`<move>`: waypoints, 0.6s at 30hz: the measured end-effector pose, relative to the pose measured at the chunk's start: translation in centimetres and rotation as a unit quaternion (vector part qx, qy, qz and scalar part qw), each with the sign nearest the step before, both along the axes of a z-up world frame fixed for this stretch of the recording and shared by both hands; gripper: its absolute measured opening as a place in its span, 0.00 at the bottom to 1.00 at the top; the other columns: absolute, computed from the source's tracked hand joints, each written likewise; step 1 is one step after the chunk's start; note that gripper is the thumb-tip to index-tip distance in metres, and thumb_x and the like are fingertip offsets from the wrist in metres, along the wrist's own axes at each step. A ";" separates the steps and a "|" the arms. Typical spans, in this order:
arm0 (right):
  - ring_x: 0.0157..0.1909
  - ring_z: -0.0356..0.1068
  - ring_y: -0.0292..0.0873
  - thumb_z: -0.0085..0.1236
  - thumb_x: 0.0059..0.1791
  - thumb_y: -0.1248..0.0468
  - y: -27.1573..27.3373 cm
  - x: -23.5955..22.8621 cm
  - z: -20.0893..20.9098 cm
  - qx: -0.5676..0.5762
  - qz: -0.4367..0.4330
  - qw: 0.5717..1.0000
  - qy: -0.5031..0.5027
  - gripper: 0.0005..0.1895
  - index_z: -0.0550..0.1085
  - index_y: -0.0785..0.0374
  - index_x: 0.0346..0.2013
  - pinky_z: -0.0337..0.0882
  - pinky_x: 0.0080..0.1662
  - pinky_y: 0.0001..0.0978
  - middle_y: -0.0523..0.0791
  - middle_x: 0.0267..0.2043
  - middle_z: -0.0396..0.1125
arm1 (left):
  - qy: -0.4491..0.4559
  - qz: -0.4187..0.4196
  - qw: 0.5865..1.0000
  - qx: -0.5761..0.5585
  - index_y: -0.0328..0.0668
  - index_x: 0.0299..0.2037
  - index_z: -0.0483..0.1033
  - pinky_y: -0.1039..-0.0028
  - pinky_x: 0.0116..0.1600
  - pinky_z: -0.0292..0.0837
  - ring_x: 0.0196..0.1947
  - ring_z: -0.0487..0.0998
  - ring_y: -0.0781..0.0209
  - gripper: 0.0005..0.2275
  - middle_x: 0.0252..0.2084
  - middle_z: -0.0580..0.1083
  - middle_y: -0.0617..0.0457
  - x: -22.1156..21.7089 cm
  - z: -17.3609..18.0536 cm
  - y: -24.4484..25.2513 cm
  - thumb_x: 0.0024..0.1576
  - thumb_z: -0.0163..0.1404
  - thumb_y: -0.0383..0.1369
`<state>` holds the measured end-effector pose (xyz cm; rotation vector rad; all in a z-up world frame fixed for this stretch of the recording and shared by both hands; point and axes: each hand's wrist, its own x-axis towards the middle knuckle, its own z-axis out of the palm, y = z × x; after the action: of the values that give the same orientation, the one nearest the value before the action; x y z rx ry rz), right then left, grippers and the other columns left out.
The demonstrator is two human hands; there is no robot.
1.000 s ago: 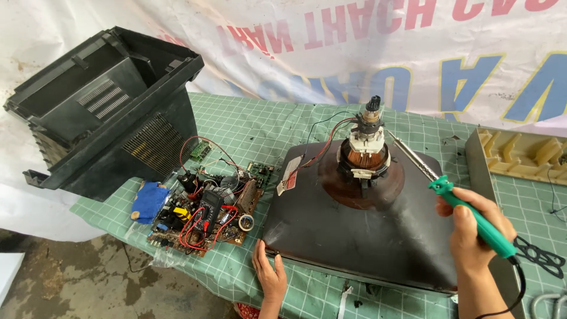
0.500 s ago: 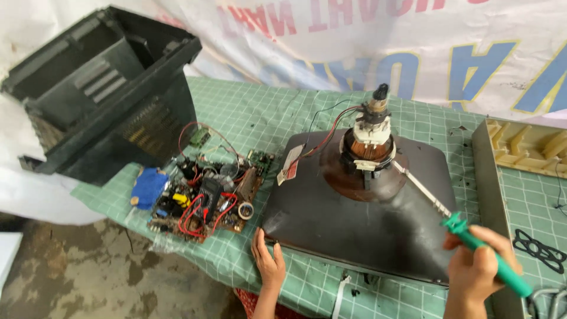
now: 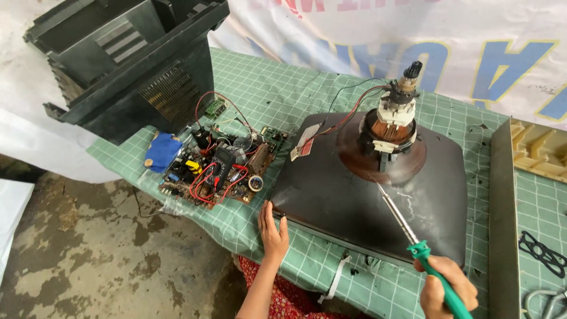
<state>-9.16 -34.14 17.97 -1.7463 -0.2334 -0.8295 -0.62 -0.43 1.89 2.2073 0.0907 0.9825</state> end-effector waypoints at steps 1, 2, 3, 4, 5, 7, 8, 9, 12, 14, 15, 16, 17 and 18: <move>0.34 0.74 0.43 0.50 0.52 0.62 0.4 -0.3 0.0 0.012 0.014 1.000 -0.014 0.14 0.71 0.71 0.45 0.77 0.42 0.30 0.53 0.37 0.72 | 0.009 0.004 1.000 0.013 0.30 0.70 0.58 0.50 0.71 0.57 0.70 0.63 0.34 0.26 0.70 0.62 0.33 -0.2 -0.1 0.1 0.66 0.43 0.40; 0.34 0.74 0.43 0.50 0.52 0.62 0.2 -0.6 -0.7 0.009 0.018 1.000 -0.010 0.14 0.71 0.71 0.45 0.77 0.42 0.30 0.53 0.37 0.72 | 0.013 0.008 1.000 0.010 0.30 0.70 0.58 0.50 0.71 0.57 0.70 0.63 0.34 0.26 0.70 0.62 0.33 -1.0 -0.4 -0.6 0.66 0.43 0.40; 0.34 0.74 0.44 0.51 0.51 0.63 -0.1 -0.9 -1.4 0.016 0.015 1.000 -0.020 0.14 0.71 0.72 0.45 0.77 0.42 0.29 0.54 0.38 0.72 | 0.016 0.017 1.000 0.018 0.32 0.72 0.53 0.50 0.75 0.49 0.74 0.55 0.35 0.28 0.74 0.56 0.34 -1.7 -0.7 -1.3 0.66 0.43 0.41; 0.34 0.74 0.45 0.52 0.50 0.64 -0.2 -1.1 -2.1 0.024 0.010 0.999 -0.030 0.15 0.70 0.73 0.46 0.76 0.42 0.28 0.55 0.40 0.71 | 0.018 0.025 0.999 0.028 0.33 0.75 0.48 0.49 0.79 0.41 0.78 0.47 0.36 0.32 0.78 0.49 0.35 -2.3 -1.0 -1.8 0.66 0.44 0.43; 0.34 0.74 0.45 0.52 0.50 0.64 -0.4 -1.3 -2.1 0.023 0.013 0.999 -0.028 0.15 0.70 0.73 0.46 0.76 0.42 0.28 0.55 0.40 0.71 | 0.020 0.027 0.999 0.027 0.33 0.75 0.48 0.49 0.79 0.41 0.78 0.47 0.36 0.32 0.78 0.49 0.35 -3.9 0.7 -3.5 0.66 0.44 0.43; 0.33 0.73 0.45 0.52 0.48 0.65 -0.4 -1.6 -2.1 0.000 0.012 0.998 -0.067 0.13 0.70 0.70 0.44 0.75 0.40 0.31 0.55 0.38 0.71 | -0.022 -0.138 0.990 -0.003 0.30 0.64 0.61 0.53 0.77 0.49 0.71 0.60 0.40 0.24 0.66 0.66 0.36 -6.6 4.1 -6.6 0.57 0.49 0.28; 0.33 0.73 0.45 0.52 0.48 0.65 -0.3 -2.1 -1.9 0.000 0.014 0.998 -0.066 0.13 0.70 0.70 0.44 0.75 0.40 0.31 0.55 0.38 0.71 | -0.020 -0.137 0.990 -0.003 0.30 0.64 0.61 0.53 0.77 0.49 0.71 0.60 0.40 0.24 0.66 0.66 0.36 -7.8 5.8 -8.3 0.57 0.49 0.28; 0.33 0.73 0.46 0.54 0.47 0.66 -0.1 -2.6 -1.6 -0.034 0.019 0.997 -0.065 0.13 0.70 0.71 0.44 0.76 0.40 0.31 0.56 0.39 0.72 | -0.015 -0.255 0.965 -0.056 0.35 0.56 0.65 0.58 0.66 0.61 0.60 0.66 0.46 0.18 0.55 0.69 0.42 -9.0 7.6 -10.0 0.55 0.48 0.25; 0.34 0.74 0.47 0.58 0.46 0.68 0.3 -3.5 -2.1 -0.109 0.009 0.990 -0.086 0.12 0.72 0.71 0.41 0.76 0.39 0.33 0.58 0.40 0.72 | 0.122 -0.477 0.863 -0.115 0.35 0.52 0.70 0.63 0.44 0.72 0.38 0.72 0.52 0.12 0.42 0.73 0.44 -12.9 9.8 -13.0 0.58 0.48 0.26; 0.34 0.73 0.47 0.61 0.44 0.68 0.2 -4.1 -2.7 -0.151 -0.011 0.983 -0.106 0.10 0.74 0.70 0.38 0.75 0.38 0.34 0.59 0.40 0.73 | 0.251 -0.572 0.772 -0.121 0.30 0.57 0.72 0.64 0.32 0.70 0.27 0.72 0.52 0.15 0.40 0.75 0.39 -15.6 9.1 -14.2 0.63 0.48 0.31; 0.32 0.71 0.45 0.62 0.43 0.68 0.0 -4.4 -2.9 -0.168 -0.018 0.979 -0.117 0.10 0.75 0.68 0.38 0.73 0.36 0.32 0.57 0.40 0.73 | 0.331 -0.635 0.681 -0.155 0.42 0.62 0.70 0.68 0.56 0.63 0.51 0.68 0.60 0.15 0.55 0.71 0.52 -16.7 8.1 -14.7 0.67 0.46 0.33; 0.30 0.69 0.43 0.64 0.42 0.68 -0.2 -4.9 -3.3 -0.184 -0.028 0.974 -0.126 0.10 0.77 0.65 0.38 0.70 0.34 0.31 0.56 0.41 0.72 | 0.407 -0.686 0.574 -0.186 0.53 0.67 0.69 0.72 0.80 0.56 0.74 0.65 0.69 0.15 0.70 0.68 0.65 -18.0 7.0 -15.1 0.70 0.43 0.36; 0.30 0.69 0.43 0.64 0.42 0.68 -0.6 -5.0 -3.6 -0.183 -0.032 0.975 -0.124 0.10 0.77 0.65 0.38 0.70 0.34 0.31 0.56 0.41 0.72 | 0.409 -0.687 0.571 -0.185 0.53 0.67 0.69 0.72 0.80 0.56 0.74 0.65 0.69 0.15 0.70 0.68 0.65 -18.3 6.6 -15.0 0.70 0.43 0.36; 0.31 0.68 0.46 0.65 0.42 0.71 -1.2 -5.2 -3.8 -0.198 -0.065 0.965 -0.158 0.10 0.77 0.66 0.37 0.70 0.36 0.36 0.57 0.41 0.72 | 0.412 -0.683 0.577 -0.176 0.51 0.65 0.70 0.72 0.75 0.58 0.68 0.66 0.68 0.15 0.66 0.69 0.63 -18.7 6.3 -15.1 0.69 0.44 0.36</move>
<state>-14.33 -35.32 14.14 -2.0080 -0.5325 -1.2230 -19.33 -15.48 8.16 1.4169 -0.8119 -0.8808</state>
